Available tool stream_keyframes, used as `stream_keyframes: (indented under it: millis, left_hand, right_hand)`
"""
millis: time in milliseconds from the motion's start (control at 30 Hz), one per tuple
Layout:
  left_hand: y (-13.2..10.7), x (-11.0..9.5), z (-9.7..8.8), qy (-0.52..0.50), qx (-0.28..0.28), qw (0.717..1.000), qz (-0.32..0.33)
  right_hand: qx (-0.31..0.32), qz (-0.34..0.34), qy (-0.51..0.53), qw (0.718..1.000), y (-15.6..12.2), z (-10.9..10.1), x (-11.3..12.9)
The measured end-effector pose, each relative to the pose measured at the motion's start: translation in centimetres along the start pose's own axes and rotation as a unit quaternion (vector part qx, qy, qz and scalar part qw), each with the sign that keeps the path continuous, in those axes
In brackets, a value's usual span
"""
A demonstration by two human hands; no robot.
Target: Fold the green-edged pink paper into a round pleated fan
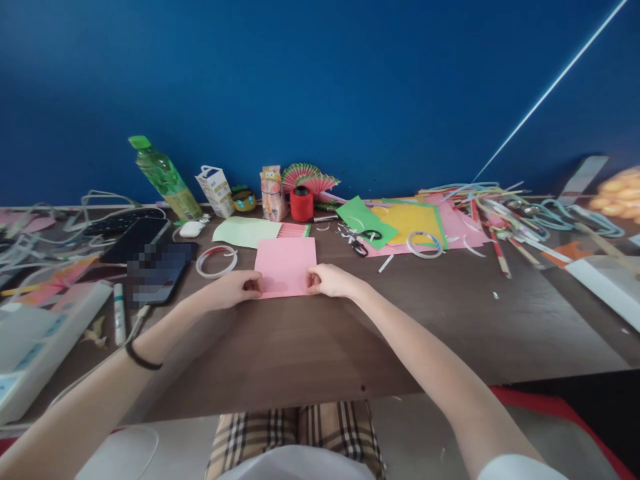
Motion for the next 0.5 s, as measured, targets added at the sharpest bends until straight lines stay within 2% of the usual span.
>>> stream_keyframes:
  millis: [133,300,500]
  left_hand:
    - [-0.3,-0.2,0.3,0.008,-0.021,1.000,0.013]
    - [-0.7,-0.7,0.4,0.073,-0.049,0.994,0.070]
    - [-1.0,-0.9,1.0,0.098,-0.029,0.991,0.084]
  right_hand:
    - [-0.012,-0.021,0.006,1.000,0.0,0.2,-0.1]
    - [-0.039,-0.040,-0.011,0.998,-0.2,0.2,-0.2]
    - [-0.093,-0.089,-0.054,0.990,-1.1,0.5,0.3]
Point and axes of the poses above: each hand's wrist, its own y-axis towards the middle knuckle, its own z-axis out of the palm, x = y × z, the point moved 6 cm from there along y, towards the middle knuckle, and after that the axes turned 4 degrees about x, right-handed, at the moved point
